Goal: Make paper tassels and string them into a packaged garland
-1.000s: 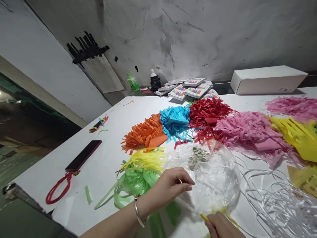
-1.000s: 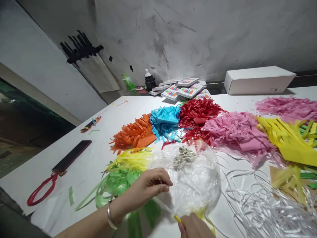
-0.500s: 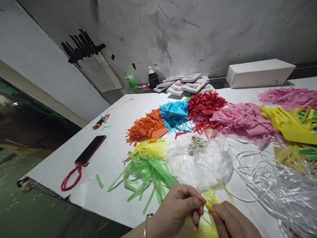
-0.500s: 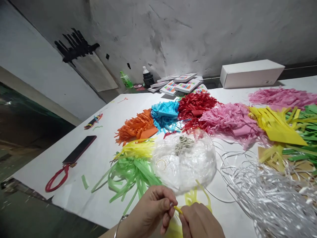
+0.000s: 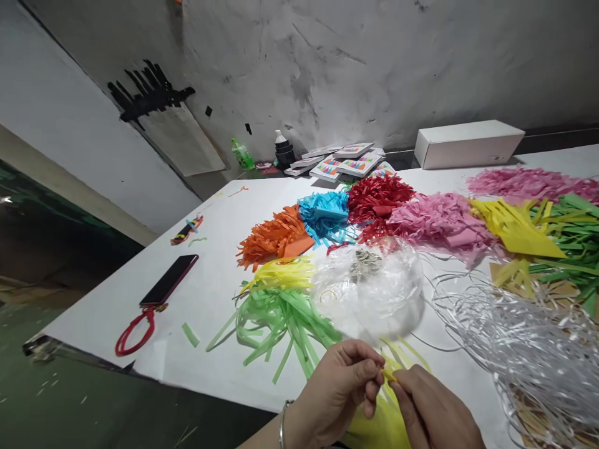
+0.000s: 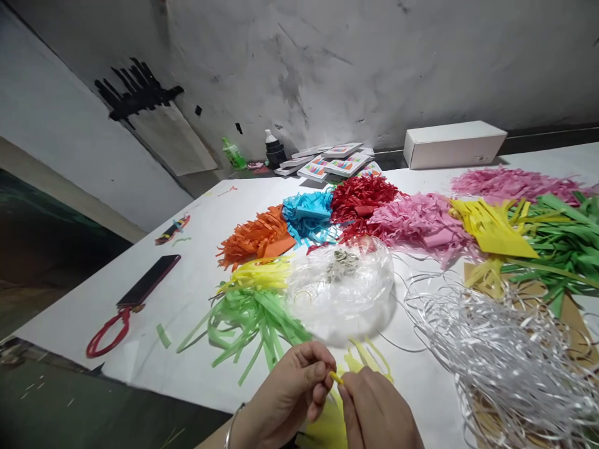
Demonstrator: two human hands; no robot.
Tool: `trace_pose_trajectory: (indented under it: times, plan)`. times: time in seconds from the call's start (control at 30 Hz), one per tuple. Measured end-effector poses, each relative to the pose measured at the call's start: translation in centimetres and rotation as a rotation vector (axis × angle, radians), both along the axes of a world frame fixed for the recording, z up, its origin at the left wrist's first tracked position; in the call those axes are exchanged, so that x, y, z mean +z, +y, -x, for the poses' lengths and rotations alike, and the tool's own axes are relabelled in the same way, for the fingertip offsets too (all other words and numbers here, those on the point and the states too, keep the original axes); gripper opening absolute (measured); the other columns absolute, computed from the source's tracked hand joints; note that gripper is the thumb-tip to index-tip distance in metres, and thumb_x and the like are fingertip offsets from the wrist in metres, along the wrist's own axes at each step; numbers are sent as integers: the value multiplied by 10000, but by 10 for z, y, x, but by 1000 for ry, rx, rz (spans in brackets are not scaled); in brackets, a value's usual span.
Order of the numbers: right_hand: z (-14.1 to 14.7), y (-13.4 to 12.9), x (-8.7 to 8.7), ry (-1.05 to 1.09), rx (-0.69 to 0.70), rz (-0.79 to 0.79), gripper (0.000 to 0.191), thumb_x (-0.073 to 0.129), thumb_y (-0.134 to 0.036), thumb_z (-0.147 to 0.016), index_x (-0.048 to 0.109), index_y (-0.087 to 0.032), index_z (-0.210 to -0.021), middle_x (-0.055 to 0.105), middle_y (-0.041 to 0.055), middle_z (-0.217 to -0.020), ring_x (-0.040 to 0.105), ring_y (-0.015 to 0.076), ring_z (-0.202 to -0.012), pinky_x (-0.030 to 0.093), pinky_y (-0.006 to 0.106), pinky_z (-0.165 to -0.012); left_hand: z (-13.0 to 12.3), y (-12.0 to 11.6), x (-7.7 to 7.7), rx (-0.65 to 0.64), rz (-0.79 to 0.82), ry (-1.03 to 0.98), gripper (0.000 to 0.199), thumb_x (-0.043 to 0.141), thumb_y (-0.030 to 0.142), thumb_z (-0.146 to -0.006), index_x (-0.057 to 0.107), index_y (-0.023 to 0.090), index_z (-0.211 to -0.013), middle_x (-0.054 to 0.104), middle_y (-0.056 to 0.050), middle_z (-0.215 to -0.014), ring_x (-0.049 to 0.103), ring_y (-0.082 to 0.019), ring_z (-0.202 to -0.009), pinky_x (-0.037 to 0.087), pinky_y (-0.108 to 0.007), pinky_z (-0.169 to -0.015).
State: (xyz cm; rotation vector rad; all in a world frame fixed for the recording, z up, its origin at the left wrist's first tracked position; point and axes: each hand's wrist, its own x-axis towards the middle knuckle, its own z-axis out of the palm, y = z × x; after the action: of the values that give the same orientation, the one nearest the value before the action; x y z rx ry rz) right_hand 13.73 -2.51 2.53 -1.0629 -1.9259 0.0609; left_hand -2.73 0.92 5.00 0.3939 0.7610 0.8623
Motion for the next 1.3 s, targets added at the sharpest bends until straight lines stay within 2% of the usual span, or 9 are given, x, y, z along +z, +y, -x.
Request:
trace_pose_trajectory:
  times: [0.2, 0.4, 0.6, 0.8, 0.97, 1.1, 1.2, 1.3]
  plan:
    - [-1, -1, 6, -27, -15, -3, 183, 429, -162, -1021, 607, -200, -994, 663, 20, -718, 682, 157, -657, 530, 254, -630, -5, -2, 0, 19, -24, 18, 355, 946, 365, -633, 722, 102, -714, 606, 13, -531, 450, -29, -388, 400, -119, -327]
    - [-2, -2, 4, -90, -48, -57, 183, 411, -148, -1023, 591, -173, -1047, 676, 55, -775, 677, 178, -716, 519, 285, -671, -6, -3, -5, 7, -51, 21, 375, 934, 392, -644, 697, 108, -707, 593, 22, -529, 413, -25, -371, 407, -124, -320]
    - [-10, 4, 13, -275, 25, -29, 196, 403, -113, -993, 590, -173, -1001, 557, 10, -679, 545, 169, -601, 395, 301, -586, -3, -3, -6, -1, -137, 155, 398, 901, 440, -673, 678, 110, -690, 592, 17, -540, 460, -45, -383, 448, -150, -337]
    - [-19, 7, 31, -420, 85, -12, 278, 351, -54, -965, 531, -217, -829, 531, -2, -672, 489, 171, -570, 311, 312, -567, -1, -7, -1, -55, -234, 338, 449, 851, 524, -698, 654, 121, -682, 580, 22, -561, 506, -62, -394, 482, -176, -383]
    - [-19, 7, 29, -350, 130, 56, 274, 323, -101, -1003, 506, -229, -845, 539, -10, -676, 516, 169, -574, 333, 296, -551, 2, -9, 3, -108, -427, 481, 471, 757, 587, -776, 672, 128, -712, 566, 13, -609, 533, -75, -439, 479, -182, -426]
    - [-20, 7, 20, -292, 189, 141, 200, 361, -176, -1040, 512, -224, -918, 570, -8, -737, 567, 159, -634, 400, 278, -590, 5, -9, 5, -97, -593, 636, 374, 709, 479, -860, 730, 124, -743, 613, -20, -661, 581, -82, -464, 466, -180, -473]
    - [-20, 7, 15, -266, 197, 195, 212, 346, -153, -1036, 515, -224, -929, 583, -6, -766, 588, 152, -669, 429, 265, -606, 2, -7, 4, -55, -484, 569, 281, 787, 417, -785, 726, 144, -802, 621, -2, -631, 577, -98, -447, 483, -200, -461]
    - [-15, 7, 14, -194, 216, 251, 243, 321, -157, -1049, 518, -228, -924, 586, -13, -764, 594, 136, -675, 445, 243, -621, -2, -4, 2, -25, -374, 501, 315, 838, 417, -708, 668, 152, -702, 579, 23, -518, 526, -99, -409, 466, -206, -434]
